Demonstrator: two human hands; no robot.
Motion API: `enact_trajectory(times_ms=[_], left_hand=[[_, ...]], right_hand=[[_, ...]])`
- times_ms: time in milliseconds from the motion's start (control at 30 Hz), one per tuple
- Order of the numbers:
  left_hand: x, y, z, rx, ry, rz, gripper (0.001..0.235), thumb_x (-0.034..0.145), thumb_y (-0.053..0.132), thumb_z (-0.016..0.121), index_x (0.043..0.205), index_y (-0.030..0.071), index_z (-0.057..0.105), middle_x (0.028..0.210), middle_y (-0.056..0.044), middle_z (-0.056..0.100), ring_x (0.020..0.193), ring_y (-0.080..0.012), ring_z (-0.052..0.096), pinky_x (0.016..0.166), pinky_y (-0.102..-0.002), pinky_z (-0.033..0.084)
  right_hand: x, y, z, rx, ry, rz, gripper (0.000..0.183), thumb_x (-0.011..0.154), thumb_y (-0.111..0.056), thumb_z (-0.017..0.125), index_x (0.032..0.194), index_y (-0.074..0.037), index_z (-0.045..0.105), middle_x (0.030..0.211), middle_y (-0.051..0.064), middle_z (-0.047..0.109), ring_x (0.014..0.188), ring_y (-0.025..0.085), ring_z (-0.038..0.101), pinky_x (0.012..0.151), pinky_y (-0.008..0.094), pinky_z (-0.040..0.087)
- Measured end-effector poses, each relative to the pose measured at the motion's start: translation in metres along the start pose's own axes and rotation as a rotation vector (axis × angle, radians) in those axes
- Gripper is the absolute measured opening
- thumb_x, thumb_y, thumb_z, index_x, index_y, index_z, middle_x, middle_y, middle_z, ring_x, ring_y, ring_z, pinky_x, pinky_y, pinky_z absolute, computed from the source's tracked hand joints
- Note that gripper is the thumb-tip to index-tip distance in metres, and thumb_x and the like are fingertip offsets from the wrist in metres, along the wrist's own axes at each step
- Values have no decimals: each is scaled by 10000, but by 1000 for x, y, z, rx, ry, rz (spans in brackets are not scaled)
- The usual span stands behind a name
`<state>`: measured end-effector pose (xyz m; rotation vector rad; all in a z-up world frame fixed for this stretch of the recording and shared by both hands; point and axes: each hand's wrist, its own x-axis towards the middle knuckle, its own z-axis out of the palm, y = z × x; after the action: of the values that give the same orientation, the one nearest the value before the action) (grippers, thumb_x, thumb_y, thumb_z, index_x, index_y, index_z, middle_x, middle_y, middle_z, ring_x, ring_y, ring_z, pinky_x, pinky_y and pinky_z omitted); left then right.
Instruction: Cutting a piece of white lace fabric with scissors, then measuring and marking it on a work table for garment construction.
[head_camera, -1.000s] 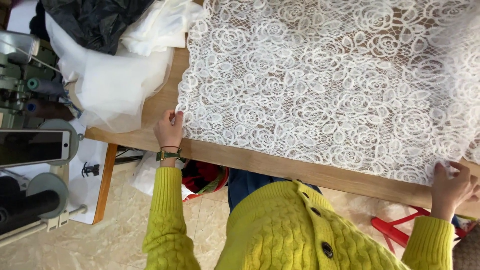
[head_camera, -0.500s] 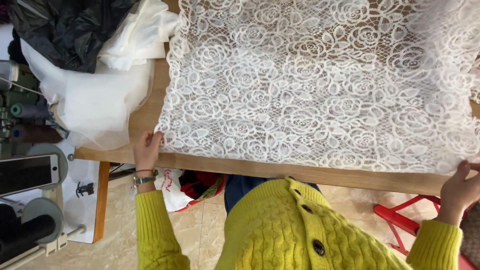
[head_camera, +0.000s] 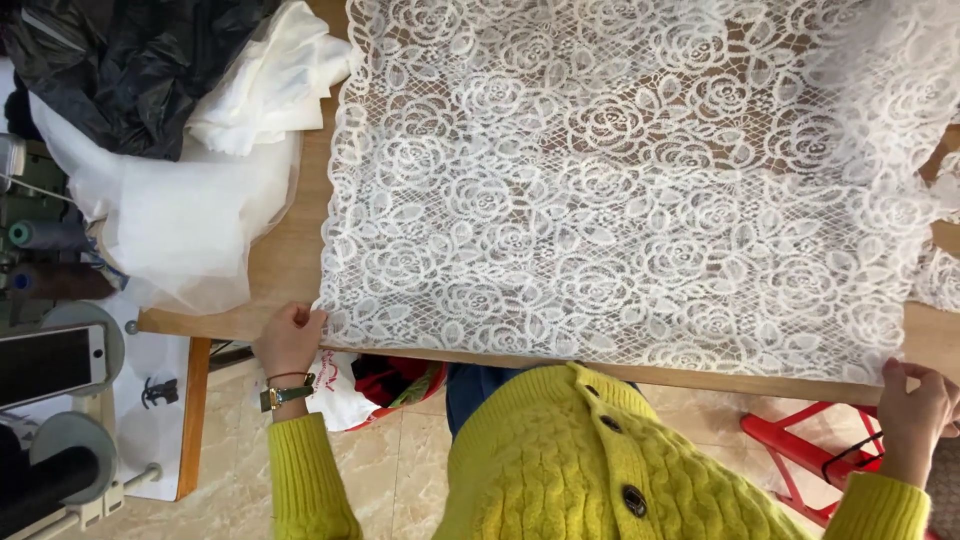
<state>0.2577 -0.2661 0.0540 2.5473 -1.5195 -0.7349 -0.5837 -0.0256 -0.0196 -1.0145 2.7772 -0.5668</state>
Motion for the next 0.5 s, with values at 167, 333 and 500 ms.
enact_trajectory(times_ms=[167,333,500], left_hand=[[4,12,28,254,422,141,352,810,314,732,1100,147,622,1045,-147,688,999,-398,624,782,-569,430],[-16,104,40,175,531,449,436,952,348,668,1253,65,530,1350,-240,499,1268,-489,419,1023,-676,306],[-21,168,79,123,156,565,702,993,485,485,1601,176,320,1703,-197,90,1537,-491,33,1126,-797,45]], right_hand=[[34,-42,-21,120,-21,-120,351,1133,-137,541,1407,74,601,1316,339,493,1157,550,520,1010,577,332],[118,-79,-6,248,94,-268,291,1129,-4,562,1408,41,629,1284,287,477,912,417,644,755,444,554],[216,-90,31,306,166,-322,342,1064,-20,434,1277,8,700,1051,200,681,520,257,647,402,319,452]])
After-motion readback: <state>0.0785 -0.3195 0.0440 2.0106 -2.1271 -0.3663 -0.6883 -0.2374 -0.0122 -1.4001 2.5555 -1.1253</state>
